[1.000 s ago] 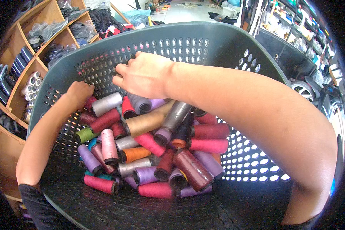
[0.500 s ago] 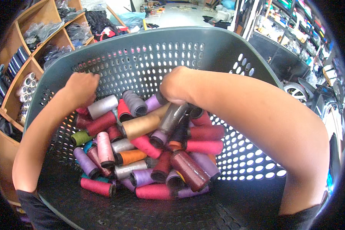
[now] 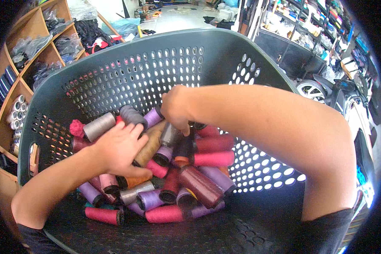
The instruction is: The person sorts colorful thread spools from a perforated basket and places them onto wooden shelves. The person repeatedly picks spools from the basket, transfers them to the shelf, and returns to the basket to continue sorting.
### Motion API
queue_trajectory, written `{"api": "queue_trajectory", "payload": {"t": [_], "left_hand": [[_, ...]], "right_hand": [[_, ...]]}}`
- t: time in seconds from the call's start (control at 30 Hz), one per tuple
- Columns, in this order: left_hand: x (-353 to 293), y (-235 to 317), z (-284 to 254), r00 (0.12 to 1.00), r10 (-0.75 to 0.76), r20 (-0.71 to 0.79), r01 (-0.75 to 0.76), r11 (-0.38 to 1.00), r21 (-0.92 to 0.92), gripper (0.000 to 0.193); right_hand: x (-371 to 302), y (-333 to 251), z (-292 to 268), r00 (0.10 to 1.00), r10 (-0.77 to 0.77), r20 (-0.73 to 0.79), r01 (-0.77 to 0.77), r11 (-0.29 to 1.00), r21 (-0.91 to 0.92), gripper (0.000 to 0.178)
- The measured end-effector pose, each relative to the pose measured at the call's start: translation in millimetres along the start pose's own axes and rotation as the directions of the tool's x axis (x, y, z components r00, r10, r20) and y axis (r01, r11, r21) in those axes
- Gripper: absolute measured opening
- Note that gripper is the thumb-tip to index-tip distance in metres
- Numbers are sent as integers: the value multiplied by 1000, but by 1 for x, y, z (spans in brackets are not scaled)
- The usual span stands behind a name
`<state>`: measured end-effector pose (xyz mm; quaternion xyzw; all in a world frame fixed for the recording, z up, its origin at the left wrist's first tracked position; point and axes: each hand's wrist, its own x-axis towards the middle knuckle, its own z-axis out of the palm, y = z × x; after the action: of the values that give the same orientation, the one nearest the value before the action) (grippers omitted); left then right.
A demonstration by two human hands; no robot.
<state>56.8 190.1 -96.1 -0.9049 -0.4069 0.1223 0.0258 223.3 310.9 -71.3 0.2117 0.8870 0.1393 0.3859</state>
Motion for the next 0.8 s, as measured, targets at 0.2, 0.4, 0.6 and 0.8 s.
{"api": "queue_trajectory", "payload": {"t": [0.2,0.4,0.6,0.8], "left_hand": [[-2,7,9,985,-103,139,113,992,-63,69],[2,-13,-40,981,-192,34,186,973,136,52],[-16,-41,-11,990,-135,-37,139,969,202,29],[-10,-13,-11,984,-122,132,84,960,266,40]], "right_hand": [[-10,31,-14,973,210,-91,-187,958,218,58],[-15,36,-22,967,225,-119,-229,973,-15,39],[8,-15,-4,824,80,-560,-318,885,-341,12],[-24,-93,-7,866,-330,-375,369,929,34,11]]}}
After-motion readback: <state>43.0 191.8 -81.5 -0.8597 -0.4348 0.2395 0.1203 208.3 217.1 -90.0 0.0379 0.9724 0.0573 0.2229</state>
